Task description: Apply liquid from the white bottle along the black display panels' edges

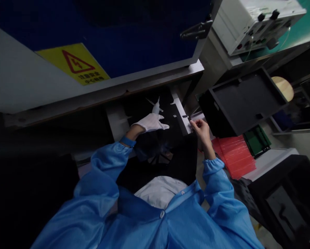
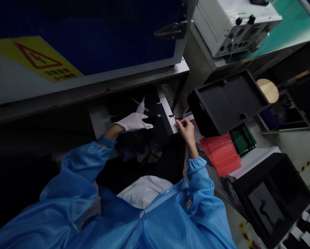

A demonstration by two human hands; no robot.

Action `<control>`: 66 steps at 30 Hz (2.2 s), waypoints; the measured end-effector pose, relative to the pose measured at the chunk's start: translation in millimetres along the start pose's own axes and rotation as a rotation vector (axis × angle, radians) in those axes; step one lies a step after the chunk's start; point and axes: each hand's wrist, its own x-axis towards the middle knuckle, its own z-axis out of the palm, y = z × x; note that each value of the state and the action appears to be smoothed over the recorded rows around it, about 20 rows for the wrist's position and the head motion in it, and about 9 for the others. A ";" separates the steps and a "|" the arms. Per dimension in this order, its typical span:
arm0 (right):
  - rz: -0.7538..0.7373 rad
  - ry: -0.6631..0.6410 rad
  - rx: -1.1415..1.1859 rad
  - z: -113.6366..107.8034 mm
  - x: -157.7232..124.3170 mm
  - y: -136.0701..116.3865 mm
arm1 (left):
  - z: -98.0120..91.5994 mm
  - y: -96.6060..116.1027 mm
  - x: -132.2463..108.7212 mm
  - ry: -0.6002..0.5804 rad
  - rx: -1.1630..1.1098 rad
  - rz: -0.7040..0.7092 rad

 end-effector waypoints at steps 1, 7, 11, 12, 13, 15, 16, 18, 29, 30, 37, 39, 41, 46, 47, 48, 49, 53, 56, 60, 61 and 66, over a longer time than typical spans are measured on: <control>0.006 0.000 0.025 -2.9 -2.4 -0.6 | 0.0 3.7 3.7 -0.011 0.013 -0.014; 0.031 -0.052 0.154 -12.9 -18.9 -8.7 | 4.4 15.9 13.3 0.066 -0.035 -0.015; 0.040 -0.081 0.190 -14.1 -27.1 -15.3 | 9.7 21.4 19.7 0.143 -0.120 -0.045; 0.042 -0.082 0.191 -14.3 -28.2 -16.4 | 11.2 23.5 20.8 0.163 -0.145 -0.047; 0.044 -0.080 0.190 -14.6 -28.8 -17.4 | 12.9 26.1 21.0 0.178 -0.158 -0.047; 0.046 -0.068 0.179 -15.1 -28.9 -18.6 | 17.1 32.4 17.7 0.199 -0.102 -0.044; 0.046 -0.060 0.172 -15.1 -28.7 -19.1 | 19.8 35.8 13.9 0.214 -0.038 -0.041; 0.043 -0.040 0.146 -14.1 -28.3 -20.4 | 26.3 41.9 2.6 0.251 0.081 -0.026; -0.073 -0.001 -0.139 10.8 -28.8 -37.3 | 50.8 37.3 -33.8 0.025 0.268 -0.014; -0.072 -0.009 -0.140 11.5 -28.2 -37.7 | 50.5 36.0 -32.4 -0.008 0.274 -0.025; -0.097 -0.019 -0.173 10.6 -26.7 -37.3 | 49.4 33.5 -28.4 -0.058 0.289 -0.013; -0.099 -0.022 -0.199 9.9 -26.8 -37.2 | 48.8 35.3 -28.6 -0.072 0.297 -0.023; -0.104 -0.021 -0.221 9.3 -27.1 -37.1 | 48.3 36.7 -28.8 -0.080 0.302 -0.031; -0.139 -0.022 -0.265 9.3 -28.8 -36.2 | 51.3 33.7 -28.5 -0.063 0.301 -0.015; -0.154 -0.020 -0.293 9.8 -29.4 -35.8 | 52.6 32.2 -28.4 -0.054 0.295 -0.005; -0.173 -0.017 -0.328 10.3 -29.9 -35.4 | 53.8 30.7 -28.3 -0.047 0.289 0.006; -0.193 -0.014 -0.369 10.9 -30.4 -35.1 | 54.9 29.5 -28.3 -0.044 0.285 0.014; -0.247 -0.050 -0.556 11.2 -29.7 -35.6 | 56.4 29.6 -30.0 -0.012 0.277 0.029; -0.258 -0.092 -0.666 9.0 -25.8 -38.2 | 54.2 35.1 -32.5 0.020 0.268 0.031; -0.291 -0.112 -0.709 6.3 -18.6 -41.4 | 50.2 41.9 -32.9 0.018 0.286 0.024; -0.300 -0.113 -0.708 6.0 -16.8 -41.9 | 49.6 42.6 -32.1 0.021 0.292 0.028; -0.317 -0.108 -0.685 5.0 -7.6 -42.4 | 47.8 42.7 -25.6 0.059 0.294 0.034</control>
